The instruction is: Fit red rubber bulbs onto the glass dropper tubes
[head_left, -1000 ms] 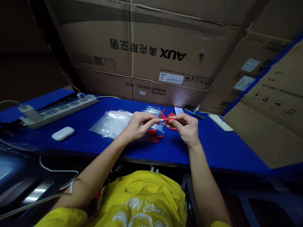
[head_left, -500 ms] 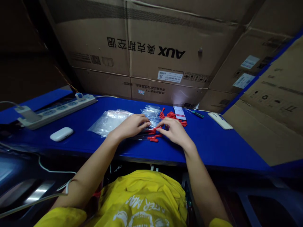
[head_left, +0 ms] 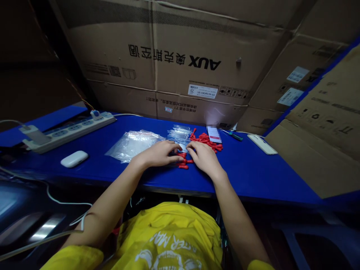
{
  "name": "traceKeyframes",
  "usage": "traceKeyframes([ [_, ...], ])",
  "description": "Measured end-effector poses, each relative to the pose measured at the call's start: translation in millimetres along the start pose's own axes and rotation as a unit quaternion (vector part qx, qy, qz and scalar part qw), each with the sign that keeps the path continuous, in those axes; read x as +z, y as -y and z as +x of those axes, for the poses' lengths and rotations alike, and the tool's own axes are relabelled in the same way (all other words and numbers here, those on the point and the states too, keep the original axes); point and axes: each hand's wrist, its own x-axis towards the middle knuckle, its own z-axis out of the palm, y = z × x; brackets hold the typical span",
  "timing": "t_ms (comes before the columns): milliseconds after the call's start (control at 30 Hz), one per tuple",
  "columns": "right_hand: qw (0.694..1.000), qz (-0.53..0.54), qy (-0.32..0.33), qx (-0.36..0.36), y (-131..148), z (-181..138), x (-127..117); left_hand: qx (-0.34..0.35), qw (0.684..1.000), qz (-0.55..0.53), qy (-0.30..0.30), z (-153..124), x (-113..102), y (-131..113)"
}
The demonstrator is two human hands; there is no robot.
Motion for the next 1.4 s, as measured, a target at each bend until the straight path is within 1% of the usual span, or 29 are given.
traceKeyframes([
  [67, 0.999, -0.039, 0.008, 0.003, 0.0, 0.0, 1.3, -0.001, 1.0, -0.002, 0.003, -0.8, -0.3, 0.0],
  [167, 0.997, -0.07, 0.037, -0.002, 2.5, -0.8, 3.0, 0.004, 1.0, -0.016, 0.007, -0.4, 1.1, 2.3],
  [300, 0.995, -0.09, 0.035, -0.003, 5.6, -1.6, 4.2, 0.007, 1.0, -0.027, 0.01, 1.2, 2.8, 2.8],
  [400, 0.995, -0.089, 0.04, -0.029, 6.1, -1.8, 4.1, 0.012, 0.999, -0.037, 0.004, 0.7, 2.2, -1.1],
  [500, 0.994, -0.086, 0.058, -0.047, 6.7, -2.5, 3.4, 0.001, 1.0, -0.027, 0.012, -1.1, 1.8, -3.7],
  [667, 0.993, -0.091, 0.066, -0.032, 6.9, -2.6, 2.0, -0.003, 0.999, -0.004, 0.034, -1.9, 3.0, 1.1],
  [767, 0.995, -0.082, 0.053, -0.022, 5.6, 2.1, 2.6, -0.014, 0.998, -0.042, 0.038, -2.2, 1.2, 0.5],
  [833, 0.996, -0.078, 0.047, -0.015, 5.7, 4.8, 3.3, -0.026, 0.997, -0.066, 0.044, -4.7, -0.7, -5.9],
  [900, 0.996, -0.077, 0.029, -0.024, 7.4, 1.2, 2.8, -0.027, 0.997, -0.052, 0.046, -9.6, -1.8, -17.2],
  [933, 0.997, -0.073, 0.002, -0.032, 8.6, -4.9, 1.8, -0.023, 0.999, -0.03, 0.032, -12.7, -1.8, -23.8],
  [967, 0.996, -0.068, -0.028, -0.047, 9.8, -14.4, 0.3, -0.023, 1.0, -0.011, 0.008, -15.7, -1.4, -30.2],
  [1000, 0.994, -0.051, -0.085, -0.048, 10.8, -27.1, -1.6, -0.025, 1.0, 0.0, -0.017, -18.4, -0.8, -36.0],
  [1033, 0.99, -0.031, -0.125, -0.051, 11.3, -42.2, -3.7, -0.027, 0.999, -0.003, -0.029, -20.4, -0.1, -40.7],
  [1067, 0.988, -0.01, -0.141, -0.063, 11.0, -58.5, -5.7, -0.026, 0.999, -0.012, -0.027, -21.3, 0.6, -43.9],
  [1100, 0.988, 0.011, -0.129, -0.082, 9.9, -74.3, -7.3, -0.023, 0.999, -0.021, -0.023, -21.2, 1.3, -45.7],
  [1167, 0.994, 0.031, -0.068, -0.082, 5.7, -99.1, -9.1, -0.008, 0.999, -0.037, -0.02, -17.7, 2.8, -45.3],
  [1200, 0.995, 0.048, -0.03, -0.077, 2.9, -106.2, -9.0, 0.002, 0.999, -0.041, -0.019, -15.2, 3.7, -43.5],
  [1300, 0.996, 0.067, 0.02, -0.063, -4.3, -108.1, -5.6, 0.006, 0.999, -0.03, -0.041, -8.7, 7.0, -35.0],
  [1400, 0.994, 0.063, 0.047, -0.069, -5.4, -97.4, -1.7, 0.011, 1.0, -0.001, -0.022, -7.7, 9.3, -24.3],
])
